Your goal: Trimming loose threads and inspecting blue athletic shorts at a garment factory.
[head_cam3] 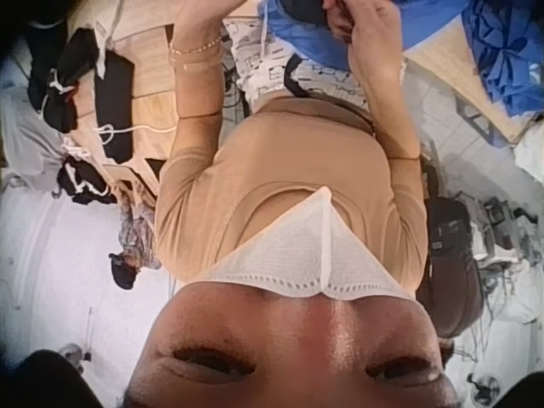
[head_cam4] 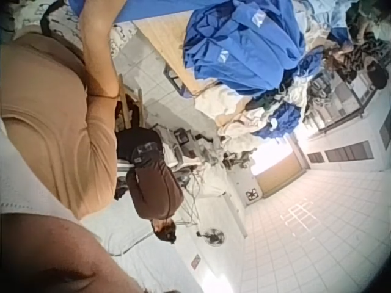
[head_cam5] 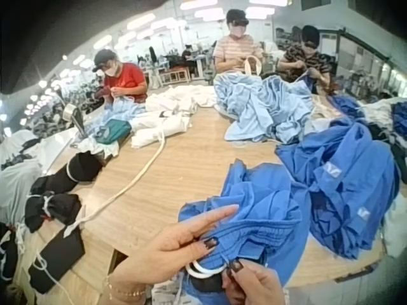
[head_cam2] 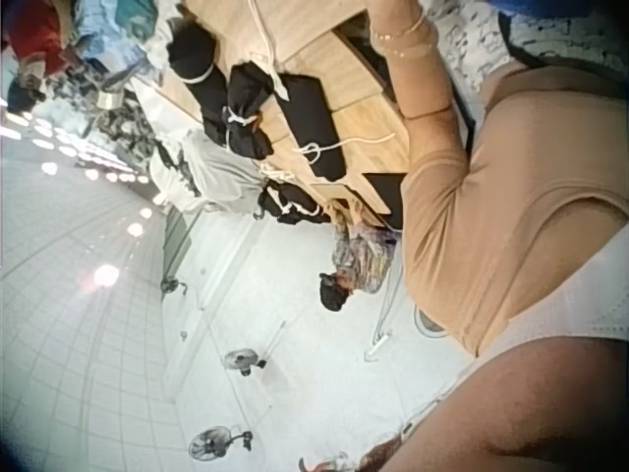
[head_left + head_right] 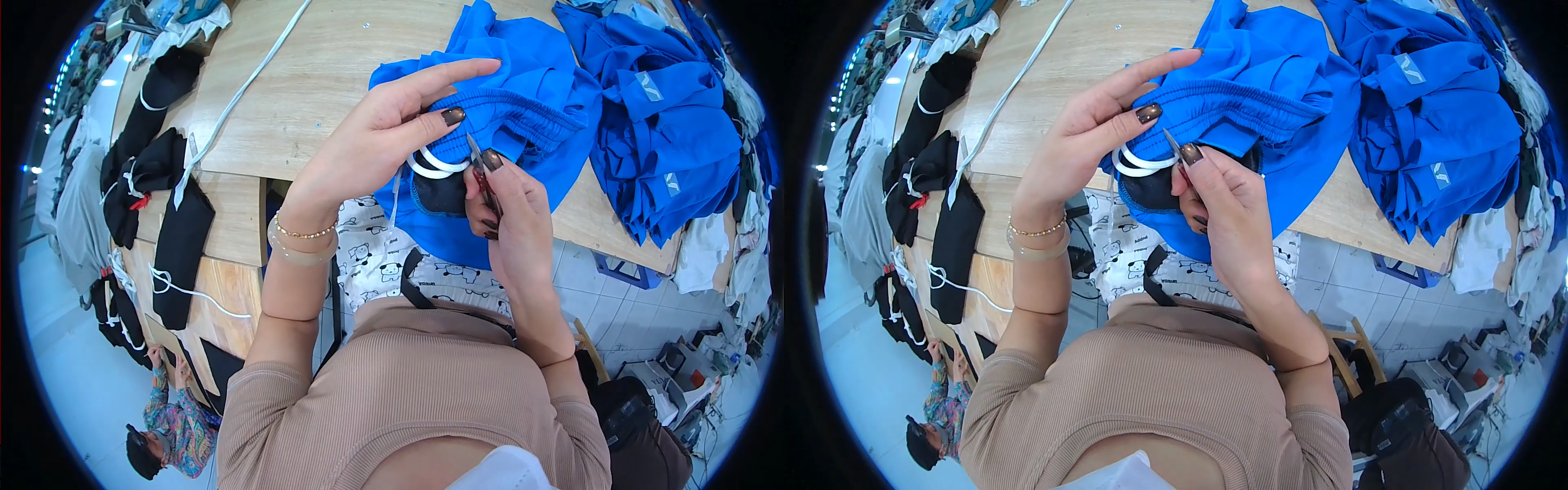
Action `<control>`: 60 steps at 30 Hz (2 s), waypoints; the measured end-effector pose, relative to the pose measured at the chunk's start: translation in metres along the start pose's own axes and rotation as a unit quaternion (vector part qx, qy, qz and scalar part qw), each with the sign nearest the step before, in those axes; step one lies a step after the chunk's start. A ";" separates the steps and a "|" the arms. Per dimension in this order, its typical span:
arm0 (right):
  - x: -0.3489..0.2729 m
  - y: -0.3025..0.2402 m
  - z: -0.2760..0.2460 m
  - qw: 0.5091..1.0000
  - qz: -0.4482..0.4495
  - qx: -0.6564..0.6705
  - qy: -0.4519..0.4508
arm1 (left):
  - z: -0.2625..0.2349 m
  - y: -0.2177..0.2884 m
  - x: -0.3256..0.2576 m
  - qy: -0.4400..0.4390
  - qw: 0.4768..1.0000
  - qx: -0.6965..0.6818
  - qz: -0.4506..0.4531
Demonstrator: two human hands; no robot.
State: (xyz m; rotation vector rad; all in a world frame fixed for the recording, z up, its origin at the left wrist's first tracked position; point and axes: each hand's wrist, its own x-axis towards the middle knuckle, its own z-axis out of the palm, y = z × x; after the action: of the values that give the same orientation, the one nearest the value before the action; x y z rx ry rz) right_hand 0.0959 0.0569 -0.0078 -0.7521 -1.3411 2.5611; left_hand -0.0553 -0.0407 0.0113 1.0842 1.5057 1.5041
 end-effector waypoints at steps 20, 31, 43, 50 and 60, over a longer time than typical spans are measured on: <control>0.079 -0.064 -0.043 0.771 -0.375 -0.503 -0.112 | -0.033 -0.002 0.016 -0.002 0.995 0.055 0.085; 0.051 -0.160 -0.021 0.911 -0.209 -0.315 -0.166 | -0.036 0.045 0.036 0.009 0.997 0.031 0.071; 0.050 -0.177 -0.013 0.900 -0.184 -0.350 -0.183 | -0.027 0.069 0.051 -0.044 0.998 0.050 -0.013; 0.053 -0.127 -0.006 0.707 -0.608 -0.336 0.133 | -0.025 0.058 0.060 0.041 0.993 -0.105 -0.031; 0.046 -0.087 0.000 0.749 -0.516 -0.406 0.089 | -0.028 0.053 0.065 0.123 0.991 -0.034 -0.039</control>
State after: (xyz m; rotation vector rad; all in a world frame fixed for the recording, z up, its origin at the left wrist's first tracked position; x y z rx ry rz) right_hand 0.0485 0.1242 0.0454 -0.1614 -2.0029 0.9846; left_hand -0.1016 0.0067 0.0693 0.8143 1.6295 1.6681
